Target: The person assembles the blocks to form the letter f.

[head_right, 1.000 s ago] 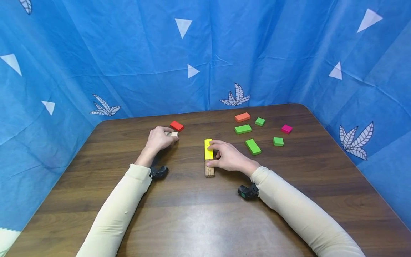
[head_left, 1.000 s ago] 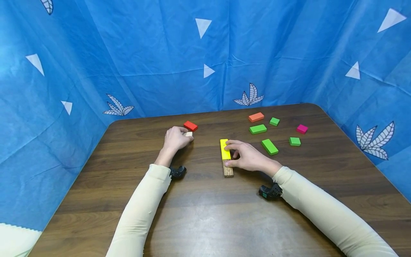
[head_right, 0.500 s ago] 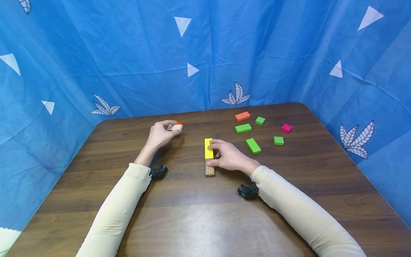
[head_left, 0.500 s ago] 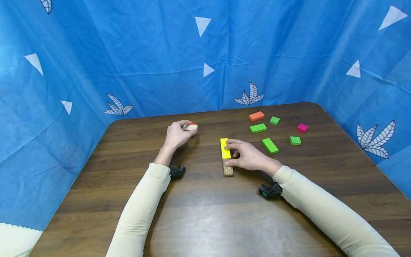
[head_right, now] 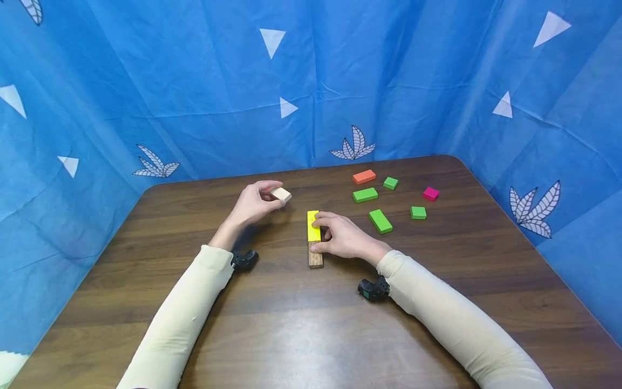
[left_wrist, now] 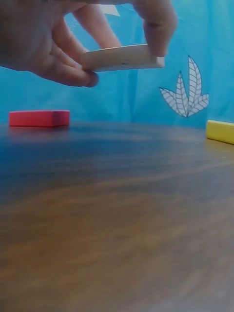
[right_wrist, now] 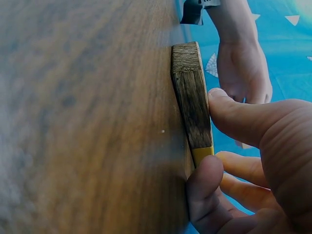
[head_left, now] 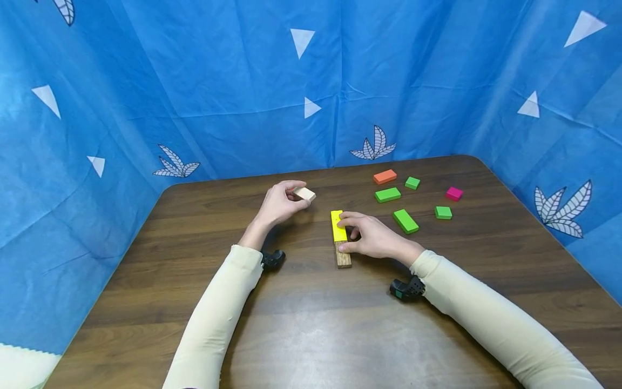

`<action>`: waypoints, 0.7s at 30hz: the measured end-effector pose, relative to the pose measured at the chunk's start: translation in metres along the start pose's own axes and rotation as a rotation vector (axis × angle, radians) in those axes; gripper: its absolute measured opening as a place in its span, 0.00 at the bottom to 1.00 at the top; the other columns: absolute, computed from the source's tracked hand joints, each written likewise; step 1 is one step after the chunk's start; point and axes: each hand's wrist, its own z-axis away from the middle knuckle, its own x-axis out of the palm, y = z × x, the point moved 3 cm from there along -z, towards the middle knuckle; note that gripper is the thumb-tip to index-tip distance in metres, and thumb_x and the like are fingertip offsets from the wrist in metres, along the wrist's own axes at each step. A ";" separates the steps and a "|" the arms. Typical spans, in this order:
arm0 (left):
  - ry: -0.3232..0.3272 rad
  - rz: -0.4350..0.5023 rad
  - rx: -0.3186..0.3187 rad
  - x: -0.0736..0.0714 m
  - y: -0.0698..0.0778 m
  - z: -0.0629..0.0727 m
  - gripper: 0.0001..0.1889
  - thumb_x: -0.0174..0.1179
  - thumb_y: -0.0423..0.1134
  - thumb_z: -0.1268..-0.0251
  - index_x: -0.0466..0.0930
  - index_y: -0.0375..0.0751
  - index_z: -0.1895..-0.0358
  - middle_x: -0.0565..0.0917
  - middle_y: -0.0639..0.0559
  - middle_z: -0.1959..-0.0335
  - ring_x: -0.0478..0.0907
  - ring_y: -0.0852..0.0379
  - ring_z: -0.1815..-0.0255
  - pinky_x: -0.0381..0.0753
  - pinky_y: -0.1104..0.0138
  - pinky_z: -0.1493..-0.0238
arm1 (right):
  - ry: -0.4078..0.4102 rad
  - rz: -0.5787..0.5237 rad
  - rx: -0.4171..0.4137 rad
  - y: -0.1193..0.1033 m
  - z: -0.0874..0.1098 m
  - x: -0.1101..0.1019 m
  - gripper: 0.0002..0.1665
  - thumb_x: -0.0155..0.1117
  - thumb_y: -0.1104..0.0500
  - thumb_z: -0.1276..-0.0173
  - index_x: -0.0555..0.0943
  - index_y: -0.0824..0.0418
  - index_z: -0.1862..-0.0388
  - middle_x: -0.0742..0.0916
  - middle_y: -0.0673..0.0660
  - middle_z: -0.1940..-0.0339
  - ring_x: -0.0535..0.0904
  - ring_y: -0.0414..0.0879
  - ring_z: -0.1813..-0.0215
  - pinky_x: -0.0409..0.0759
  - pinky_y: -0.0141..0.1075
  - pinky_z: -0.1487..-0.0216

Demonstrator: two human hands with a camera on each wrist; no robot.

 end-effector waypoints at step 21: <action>-0.361 -0.057 0.116 0.037 0.013 -0.039 0.29 0.72 0.42 0.37 0.80 0.45 0.31 0.80 0.49 0.33 0.78 0.48 0.36 0.79 0.56 0.36 | -0.007 -0.008 0.007 -0.002 -0.001 -0.001 0.38 0.77 0.48 0.35 0.78 0.63 0.31 0.74 0.62 0.23 0.81 0.43 0.54 0.81 0.38 0.51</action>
